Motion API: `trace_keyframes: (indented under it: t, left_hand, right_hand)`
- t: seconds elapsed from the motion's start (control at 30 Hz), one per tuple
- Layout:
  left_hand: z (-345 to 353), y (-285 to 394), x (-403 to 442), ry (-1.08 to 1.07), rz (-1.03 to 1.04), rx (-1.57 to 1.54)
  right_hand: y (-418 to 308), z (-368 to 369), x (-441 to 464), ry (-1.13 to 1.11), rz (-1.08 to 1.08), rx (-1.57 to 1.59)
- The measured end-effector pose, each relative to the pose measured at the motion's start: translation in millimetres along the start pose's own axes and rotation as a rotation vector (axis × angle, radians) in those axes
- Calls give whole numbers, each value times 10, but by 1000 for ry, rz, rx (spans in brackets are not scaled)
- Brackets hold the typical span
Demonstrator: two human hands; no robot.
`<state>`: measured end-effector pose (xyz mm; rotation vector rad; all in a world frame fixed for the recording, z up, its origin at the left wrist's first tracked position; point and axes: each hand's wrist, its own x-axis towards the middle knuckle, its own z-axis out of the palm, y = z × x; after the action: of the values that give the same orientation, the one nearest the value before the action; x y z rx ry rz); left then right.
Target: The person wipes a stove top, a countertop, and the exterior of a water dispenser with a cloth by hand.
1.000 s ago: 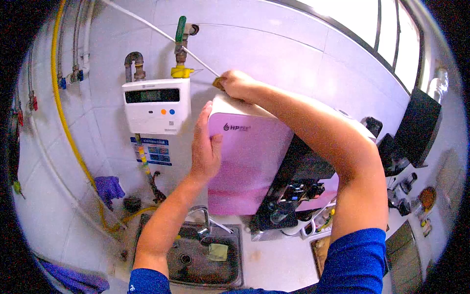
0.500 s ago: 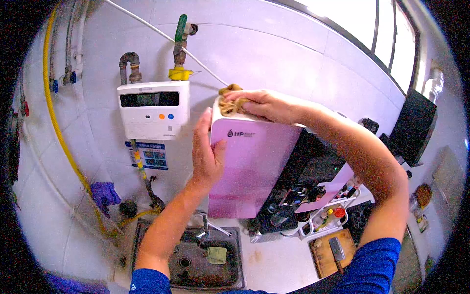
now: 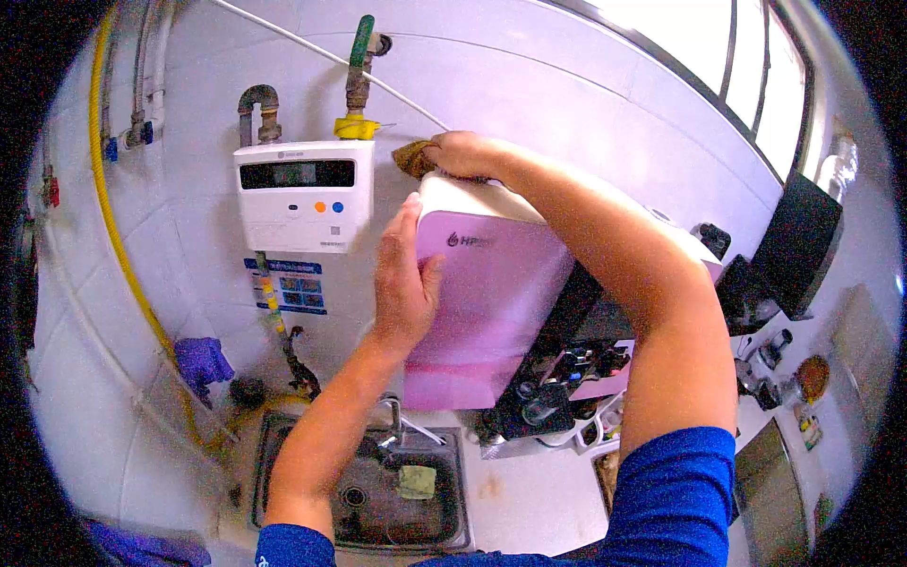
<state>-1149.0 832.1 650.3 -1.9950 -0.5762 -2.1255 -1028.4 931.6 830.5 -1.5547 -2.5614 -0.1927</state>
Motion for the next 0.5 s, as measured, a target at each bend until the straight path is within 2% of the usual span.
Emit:
trace_keyframes:
  t: [0.07, 0.1, 0.17, 0.3, 0.37, 0.43, 0.5]
  left_hand:
    - [-8, 4, -6, -14, -17, 10]
    - [-1, 1, -5, -13, -20, 18]
    - [15, -11, -11, 28, 5, 31]
    - [0, -14, -7, -1, 1, 2]
    - [3, -7, -26, 3, -18, 6]
    - [46, 33, -33, -11, -32, -9]
    - [36, 37, -15, 19, -45, 30]
  right_hand:
    - [34, 80, 94, 146, 123, -126]
    - [83, 72, 103, 144, 115, -124]
    - [46, -63, -44, -23, 371, -190]
    - [-50, -224, -311, 16, 367, -227]
    - [-53, -227, -319, -35, 346, -235]
    - [15, -72, -192, -16, 250, -78]
    - [15, -40, -48, -61, 259, 122]
